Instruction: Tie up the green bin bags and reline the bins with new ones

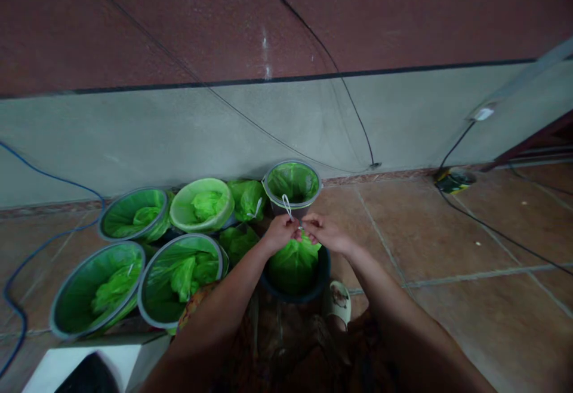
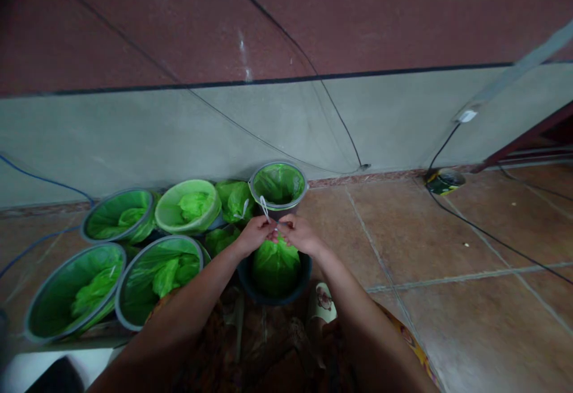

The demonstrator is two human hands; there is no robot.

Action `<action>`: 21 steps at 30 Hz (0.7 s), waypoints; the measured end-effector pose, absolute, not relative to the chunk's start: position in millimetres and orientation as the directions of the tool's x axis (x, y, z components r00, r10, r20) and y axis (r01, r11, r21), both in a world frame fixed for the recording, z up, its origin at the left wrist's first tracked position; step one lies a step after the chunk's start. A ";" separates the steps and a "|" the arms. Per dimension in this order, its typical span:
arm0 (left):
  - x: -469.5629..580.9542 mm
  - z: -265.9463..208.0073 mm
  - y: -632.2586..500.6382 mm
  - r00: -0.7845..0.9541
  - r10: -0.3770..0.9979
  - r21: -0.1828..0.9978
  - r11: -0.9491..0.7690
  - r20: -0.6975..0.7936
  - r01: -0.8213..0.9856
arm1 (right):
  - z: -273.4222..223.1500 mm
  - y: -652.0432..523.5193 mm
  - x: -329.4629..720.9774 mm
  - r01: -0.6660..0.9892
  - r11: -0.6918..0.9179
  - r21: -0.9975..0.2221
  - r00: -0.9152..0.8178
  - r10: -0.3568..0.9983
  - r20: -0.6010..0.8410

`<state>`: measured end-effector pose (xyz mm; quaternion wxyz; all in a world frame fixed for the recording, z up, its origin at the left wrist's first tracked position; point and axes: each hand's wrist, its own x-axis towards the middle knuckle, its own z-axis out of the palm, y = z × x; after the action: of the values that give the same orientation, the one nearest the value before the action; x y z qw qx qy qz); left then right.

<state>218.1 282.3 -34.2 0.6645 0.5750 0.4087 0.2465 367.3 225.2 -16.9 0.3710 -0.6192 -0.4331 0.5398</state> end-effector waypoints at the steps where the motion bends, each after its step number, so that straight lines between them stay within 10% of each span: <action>1: 218.0 -34.2 282.0 0.523 0.800 0.955 0.274 -0.293 0.115 | -15.6 224.7 366.7 0.139 -0.362 -0.922 0.024 0.932 -0.362; 6: 213.5 -33.5 283.1 0.452 0.832 0.941 0.333 -0.322 0.057 | -10.7 221.4 363.1 0.278 -0.461 -0.843 -0.015 0.875 -0.483; 15: 212.1 -34.7 284.2 0.634 0.772 0.818 -0.394 0.047 0.419 | -22.0 226.1 369.8 0.818 -0.255 -0.516 0.105 0.948 -0.302; 21: 211.0 -34.9 278.2 0.668 0.718 0.856 -0.457 0.196 0.240 | -36.1 229.7 370.7 0.686 -0.207 -0.697 0.086 0.975 -0.204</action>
<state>211.0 278.2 -34.9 0.4279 0.8067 0.2971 0.2792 370.7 229.7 -36.1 0.2195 -0.7035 -0.5904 0.3292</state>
